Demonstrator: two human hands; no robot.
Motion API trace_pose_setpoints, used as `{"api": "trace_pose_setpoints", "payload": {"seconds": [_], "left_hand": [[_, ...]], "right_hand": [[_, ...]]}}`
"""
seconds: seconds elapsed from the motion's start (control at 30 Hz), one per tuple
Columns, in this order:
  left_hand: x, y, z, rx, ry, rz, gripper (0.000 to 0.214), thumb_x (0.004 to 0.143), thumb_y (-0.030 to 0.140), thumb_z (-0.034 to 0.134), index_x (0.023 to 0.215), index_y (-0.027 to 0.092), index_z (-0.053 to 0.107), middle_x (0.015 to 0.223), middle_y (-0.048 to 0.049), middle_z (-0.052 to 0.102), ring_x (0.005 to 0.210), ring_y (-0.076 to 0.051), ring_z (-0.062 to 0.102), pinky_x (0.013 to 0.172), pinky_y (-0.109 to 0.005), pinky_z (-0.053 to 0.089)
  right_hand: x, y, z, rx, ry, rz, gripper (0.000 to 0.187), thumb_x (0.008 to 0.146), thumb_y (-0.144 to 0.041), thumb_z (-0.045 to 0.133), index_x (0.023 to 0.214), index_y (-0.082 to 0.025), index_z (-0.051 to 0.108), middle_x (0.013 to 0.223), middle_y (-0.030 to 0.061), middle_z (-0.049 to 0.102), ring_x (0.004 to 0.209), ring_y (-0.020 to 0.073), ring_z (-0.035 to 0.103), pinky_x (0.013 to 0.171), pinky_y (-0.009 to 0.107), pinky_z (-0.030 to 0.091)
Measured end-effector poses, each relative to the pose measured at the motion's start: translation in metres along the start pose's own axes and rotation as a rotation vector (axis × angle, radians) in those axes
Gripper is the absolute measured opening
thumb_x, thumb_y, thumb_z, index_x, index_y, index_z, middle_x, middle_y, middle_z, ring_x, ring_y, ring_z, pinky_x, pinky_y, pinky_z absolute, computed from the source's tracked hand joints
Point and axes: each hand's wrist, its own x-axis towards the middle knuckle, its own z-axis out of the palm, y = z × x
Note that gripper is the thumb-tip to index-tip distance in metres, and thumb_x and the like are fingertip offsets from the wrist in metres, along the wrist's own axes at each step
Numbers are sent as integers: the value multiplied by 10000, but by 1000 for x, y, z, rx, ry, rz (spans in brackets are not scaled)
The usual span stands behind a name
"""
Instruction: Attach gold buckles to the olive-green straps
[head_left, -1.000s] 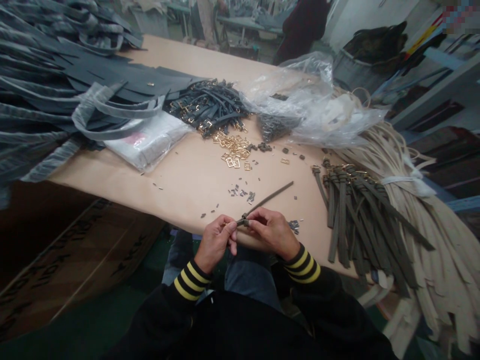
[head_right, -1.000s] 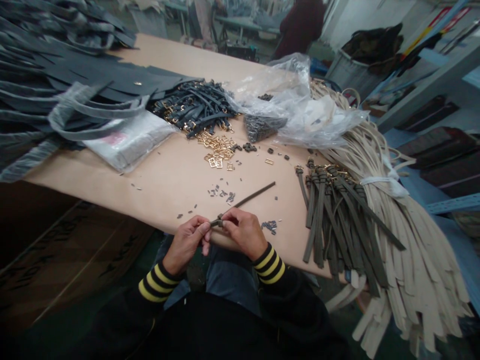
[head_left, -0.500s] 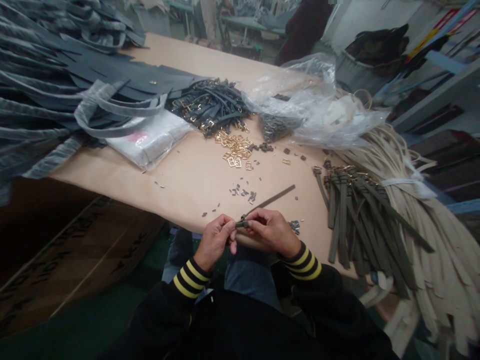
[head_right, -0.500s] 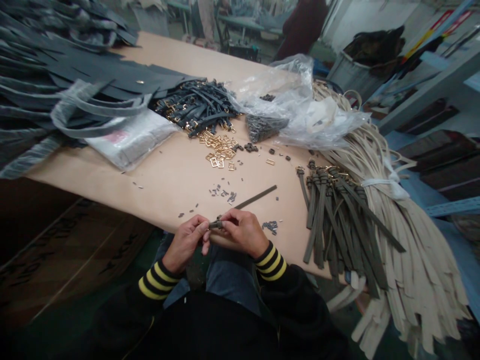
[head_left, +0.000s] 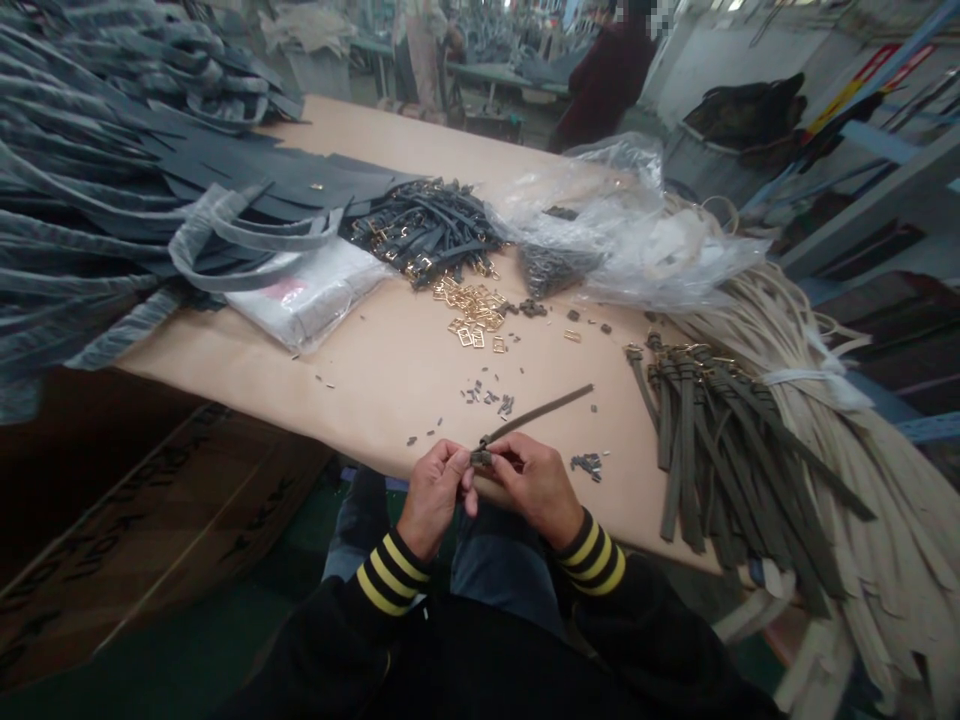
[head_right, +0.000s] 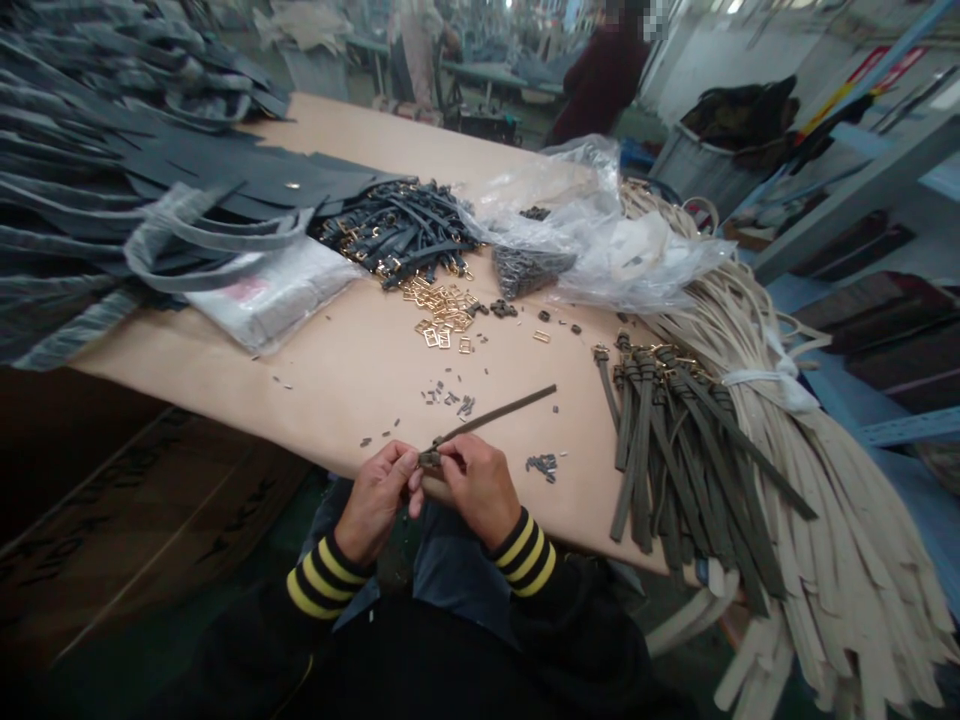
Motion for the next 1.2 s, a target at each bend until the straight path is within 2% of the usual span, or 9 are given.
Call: {"api": "trace_pose_setpoints", "payload": {"seconds": [0.13,0.2,0.3,0.43,0.53,0.63,0.8,0.97,1.2], "left_hand": [[1,2,-3,45,-62,-24,240,742,357,484,646,164,380,454,98,445,296,-39,440,370,-160,282],[1,3,-4,64,-85,-35,243,739,359,484,641,163,380,450,99,446,294,-40,443,367,-158,286],[1,3,-2,79,-67,-26,239,742,359,472,643,163,379,450,104,441,284,-34,439,359,-150,284],[1,1,3,113,-5,13,248,738,375,464,638,167,373,454,108,427,272,-38,435,325,-149,283],[0,0,5,141,24,35,249,742,374,457,632,167,371,453,108,418,270,-37,433,320,-150,289],[0,0,4,141,-7,36,244,753,367,446,639,167,367,468,105,427,272,-35,438,325,-148,287],[-1,0,0,129,-49,32,240,769,362,430,648,167,360,475,102,438,282,-34,446,345,-149,281],[-2,-1,0,121,-42,38,240,777,366,419,651,171,358,471,102,431,284,-37,440,349,-157,281],[-2,-2,1,125,-28,39,227,777,361,417,663,174,355,468,106,425,277,-40,438,338,-156,283]], "right_hand": [[2,4,-3,365,-156,181,86,682,-211,529,692,-136,571,586,10,600,512,107,550,534,238,463],[4,4,-5,448,-202,196,88,673,-218,535,685,-134,560,564,-6,591,486,96,541,518,227,459],[4,1,-6,321,-177,125,71,681,-184,516,680,-139,572,569,-1,597,510,106,555,524,226,458],[0,-4,-6,109,-102,68,139,717,-178,487,750,-144,618,668,40,641,596,134,592,580,247,475],[-2,-6,-8,82,-110,47,174,738,-202,488,797,-141,640,717,58,648,636,144,595,612,260,477],[-2,-5,-9,38,-89,-11,169,733,-193,504,776,-137,657,733,67,635,691,156,585,647,268,466],[-1,-6,-6,46,-86,28,185,755,-215,482,775,-127,644,718,57,605,531,112,547,528,236,459],[-3,-10,-4,-177,24,-90,107,740,-164,491,733,-152,596,702,41,598,624,138,544,599,250,445],[-2,-10,-5,-238,-20,-153,126,751,-157,487,719,-160,609,682,46,606,610,139,545,582,245,433]]}}
